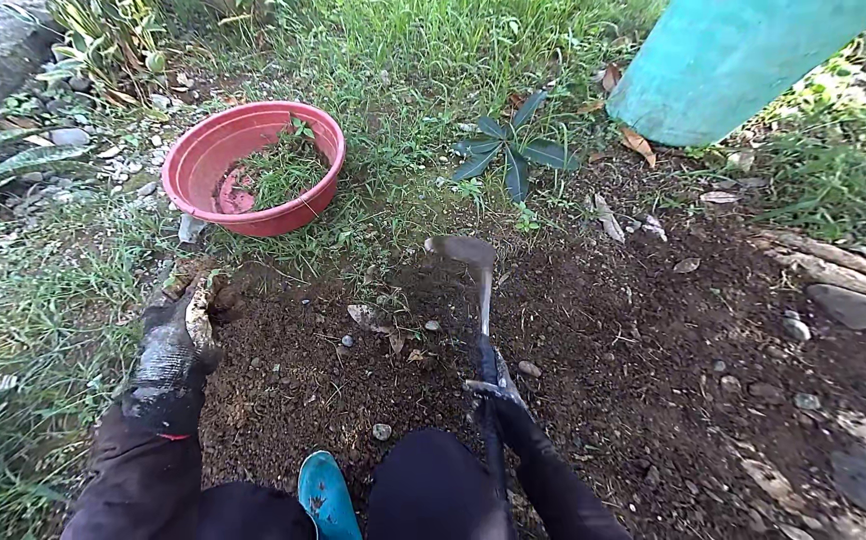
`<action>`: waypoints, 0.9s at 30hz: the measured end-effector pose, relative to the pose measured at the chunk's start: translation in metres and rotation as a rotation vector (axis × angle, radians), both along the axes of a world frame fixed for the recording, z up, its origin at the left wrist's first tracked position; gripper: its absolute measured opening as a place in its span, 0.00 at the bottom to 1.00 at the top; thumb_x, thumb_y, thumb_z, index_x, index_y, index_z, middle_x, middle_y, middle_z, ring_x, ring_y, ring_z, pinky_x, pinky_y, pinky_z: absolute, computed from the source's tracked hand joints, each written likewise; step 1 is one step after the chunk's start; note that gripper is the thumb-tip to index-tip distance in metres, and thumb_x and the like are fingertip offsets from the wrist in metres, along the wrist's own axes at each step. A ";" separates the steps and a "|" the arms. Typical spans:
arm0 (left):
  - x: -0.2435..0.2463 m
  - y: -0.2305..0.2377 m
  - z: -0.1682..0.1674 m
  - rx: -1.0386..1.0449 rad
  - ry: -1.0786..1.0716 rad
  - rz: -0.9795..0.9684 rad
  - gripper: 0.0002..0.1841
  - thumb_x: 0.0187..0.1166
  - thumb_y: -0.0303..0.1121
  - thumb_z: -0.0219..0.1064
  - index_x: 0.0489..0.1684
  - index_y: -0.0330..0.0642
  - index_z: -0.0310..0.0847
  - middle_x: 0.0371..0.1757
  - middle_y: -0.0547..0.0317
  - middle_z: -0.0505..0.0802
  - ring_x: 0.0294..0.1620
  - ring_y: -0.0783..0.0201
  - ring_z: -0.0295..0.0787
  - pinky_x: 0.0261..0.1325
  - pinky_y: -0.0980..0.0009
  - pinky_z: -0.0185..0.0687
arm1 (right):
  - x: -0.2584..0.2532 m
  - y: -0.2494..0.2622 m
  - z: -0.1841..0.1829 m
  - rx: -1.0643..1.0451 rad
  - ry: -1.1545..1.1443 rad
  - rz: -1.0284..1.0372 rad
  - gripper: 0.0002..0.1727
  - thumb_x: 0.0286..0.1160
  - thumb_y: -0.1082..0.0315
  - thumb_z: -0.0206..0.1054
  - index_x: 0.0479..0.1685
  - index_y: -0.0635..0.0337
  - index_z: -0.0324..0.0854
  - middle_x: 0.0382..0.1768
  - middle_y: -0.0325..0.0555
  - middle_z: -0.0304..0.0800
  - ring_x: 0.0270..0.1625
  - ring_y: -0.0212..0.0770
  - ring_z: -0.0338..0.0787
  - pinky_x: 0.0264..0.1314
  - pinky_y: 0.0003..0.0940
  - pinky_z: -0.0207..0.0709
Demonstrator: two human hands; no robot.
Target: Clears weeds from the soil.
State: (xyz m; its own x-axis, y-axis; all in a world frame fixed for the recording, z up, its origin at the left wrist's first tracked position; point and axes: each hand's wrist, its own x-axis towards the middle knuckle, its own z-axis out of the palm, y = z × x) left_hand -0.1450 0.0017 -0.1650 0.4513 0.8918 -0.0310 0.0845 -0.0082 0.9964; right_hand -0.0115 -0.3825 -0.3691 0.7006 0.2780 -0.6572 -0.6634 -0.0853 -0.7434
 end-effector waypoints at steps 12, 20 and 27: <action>-0.002 0.000 0.001 0.024 0.019 0.038 0.08 0.91 0.33 0.57 0.58 0.43 0.76 0.35 0.71 0.86 0.31 0.79 0.84 0.36 0.78 0.84 | -0.029 -0.051 -0.004 -0.248 -0.059 0.363 0.60 0.61 0.74 0.76 0.97 0.40 0.40 0.50 0.62 0.84 0.28 0.48 0.82 0.28 0.48 0.78; -0.002 -0.013 0.015 0.012 -0.018 0.060 0.07 0.92 0.31 0.55 0.56 0.42 0.75 0.34 0.71 0.85 0.30 0.79 0.83 0.35 0.79 0.84 | 0.010 0.032 -0.014 -0.171 -0.109 0.223 0.24 0.82 0.70 0.63 0.73 0.72 0.66 0.42 0.54 0.83 0.35 0.40 0.85 0.39 0.39 0.84; 0.001 -0.003 0.007 0.002 -0.042 0.023 0.06 0.92 0.31 0.54 0.55 0.44 0.75 0.30 0.71 0.85 0.25 0.78 0.82 0.30 0.79 0.83 | 0.023 0.025 0.009 -0.053 -0.027 0.010 0.26 0.80 0.73 0.64 0.76 0.62 0.64 0.35 0.46 0.80 0.26 0.35 0.82 0.27 0.33 0.81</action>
